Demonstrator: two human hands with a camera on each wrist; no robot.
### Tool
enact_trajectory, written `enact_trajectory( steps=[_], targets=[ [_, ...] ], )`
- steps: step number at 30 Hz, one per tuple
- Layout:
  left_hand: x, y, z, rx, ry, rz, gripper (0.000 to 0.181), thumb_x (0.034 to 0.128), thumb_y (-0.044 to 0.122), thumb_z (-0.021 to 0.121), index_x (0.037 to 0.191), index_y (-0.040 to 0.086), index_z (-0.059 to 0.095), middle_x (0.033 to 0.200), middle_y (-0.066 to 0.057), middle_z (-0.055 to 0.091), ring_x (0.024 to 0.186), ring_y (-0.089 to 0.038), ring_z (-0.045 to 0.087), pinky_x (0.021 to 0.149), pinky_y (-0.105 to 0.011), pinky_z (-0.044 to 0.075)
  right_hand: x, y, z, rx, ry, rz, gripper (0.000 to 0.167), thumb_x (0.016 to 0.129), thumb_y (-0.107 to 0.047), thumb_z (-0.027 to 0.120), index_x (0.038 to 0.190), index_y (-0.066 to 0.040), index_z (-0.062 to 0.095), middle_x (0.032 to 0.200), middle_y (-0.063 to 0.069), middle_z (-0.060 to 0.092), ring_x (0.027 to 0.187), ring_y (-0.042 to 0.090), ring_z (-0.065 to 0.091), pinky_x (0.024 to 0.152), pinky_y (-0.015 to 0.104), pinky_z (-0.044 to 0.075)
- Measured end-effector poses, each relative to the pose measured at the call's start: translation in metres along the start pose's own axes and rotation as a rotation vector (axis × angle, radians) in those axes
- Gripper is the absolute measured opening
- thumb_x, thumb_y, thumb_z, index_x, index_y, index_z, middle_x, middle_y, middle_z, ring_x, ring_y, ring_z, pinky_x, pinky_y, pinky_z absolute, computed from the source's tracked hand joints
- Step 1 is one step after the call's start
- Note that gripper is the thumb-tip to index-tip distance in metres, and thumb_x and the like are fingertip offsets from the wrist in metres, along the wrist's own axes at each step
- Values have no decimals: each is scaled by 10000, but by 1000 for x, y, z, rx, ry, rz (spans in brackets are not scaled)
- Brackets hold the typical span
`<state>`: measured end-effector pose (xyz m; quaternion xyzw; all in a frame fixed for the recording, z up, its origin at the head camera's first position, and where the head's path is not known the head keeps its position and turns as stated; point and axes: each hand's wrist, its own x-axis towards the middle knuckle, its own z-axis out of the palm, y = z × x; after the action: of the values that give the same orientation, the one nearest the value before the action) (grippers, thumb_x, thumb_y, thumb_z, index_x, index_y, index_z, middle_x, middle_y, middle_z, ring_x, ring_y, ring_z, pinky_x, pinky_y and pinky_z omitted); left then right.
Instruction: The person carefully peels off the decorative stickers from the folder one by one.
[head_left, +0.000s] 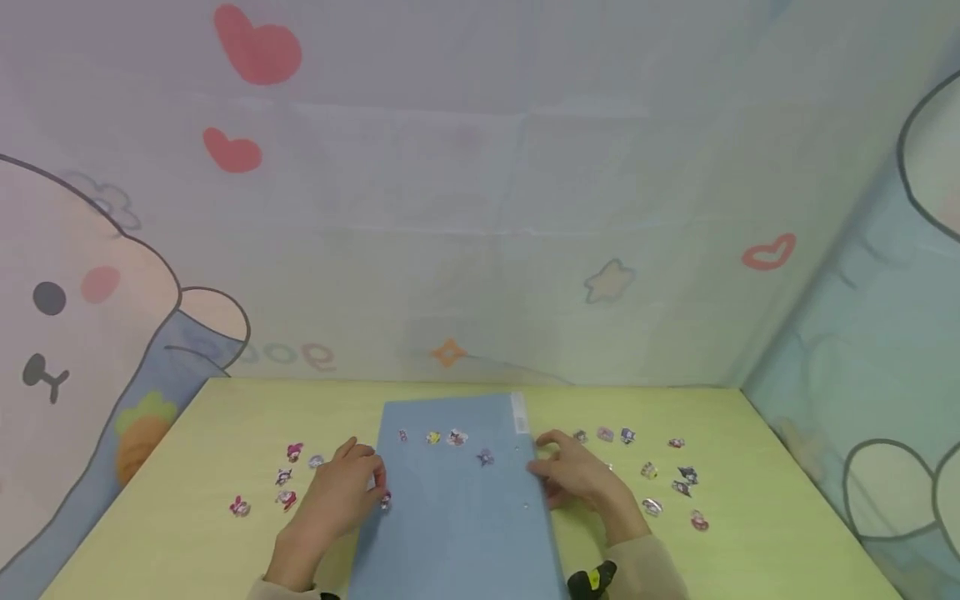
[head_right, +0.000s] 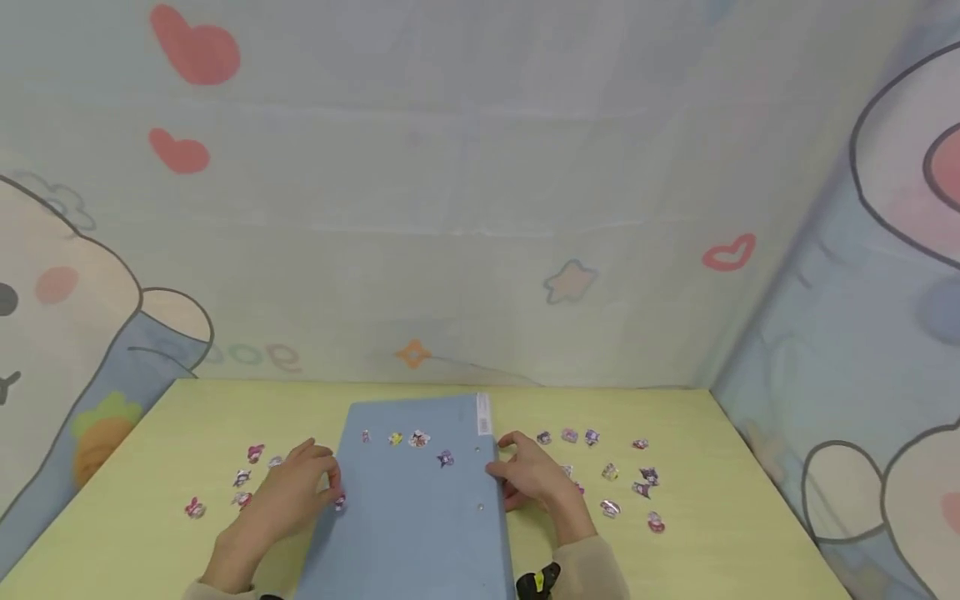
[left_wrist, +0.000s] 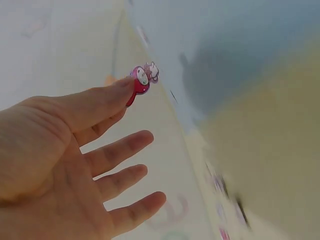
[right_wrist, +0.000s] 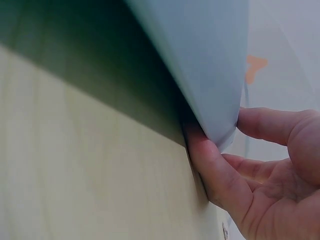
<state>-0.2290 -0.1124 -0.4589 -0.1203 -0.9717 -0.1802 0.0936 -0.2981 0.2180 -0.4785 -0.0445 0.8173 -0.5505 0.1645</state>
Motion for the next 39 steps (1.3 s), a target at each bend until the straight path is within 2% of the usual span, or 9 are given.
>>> enact_trajectory(
  steps=[7,13,20,25,33,39],
  targets=[
    [-28,-46,-16,49,-50,-56,305,766,115,819,707,206,534,1074,-55,629,1277,-517,409,830,-729,399,0,-2,0,1,9,8,542,928,-65,623,1400,41,378,901,189,598,665,278,622,559,410,566],
    [-43,-67,-27,79,-86,-124,267,803,97,770,697,195,546,1047,-61,630,1272,-546,388,824,-749,382,0,-2,2,6,-1,8,543,926,-64,625,1398,43,379,903,188,597,671,277,620,557,407,566],
    [-53,-83,-32,83,-96,-154,279,820,98,760,694,195,531,1080,-85,640,1257,-565,386,815,-751,384,0,1,0,6,1,10,537,928,-66,623,1397,33,381,916,188,598,671,276,625,555,408,567],
    [-55,-95,-32,105,-130,-188,276,810,106,783,706,199,544,1065,-83,624,1261,-560,371,820,-727,395,1,-1,0,0,7,9,529,926,-69,627,1393,23,396,905,181,596,662,270,625,540,403,563],
    [-51,-99,-33,132,-176,-215,222,792,93,787,729,179,592,1034,-86,609,1269,-572,339,866,-728,358,1,-1,1,-6,11,6,540,921,-76,630,1394,30,392,902,181,595,653,263,616,541,394,562],
    [-51,-102,-34,175,-177,-197,253,796,95,784,722,179,557,959,-55,578,1267,-570,338,853,-719,358,0,0,0,-8,14,10,537,921,-82,632,1391,26,394,906,178,590,661,264,616,551,407,565]
  ],
)
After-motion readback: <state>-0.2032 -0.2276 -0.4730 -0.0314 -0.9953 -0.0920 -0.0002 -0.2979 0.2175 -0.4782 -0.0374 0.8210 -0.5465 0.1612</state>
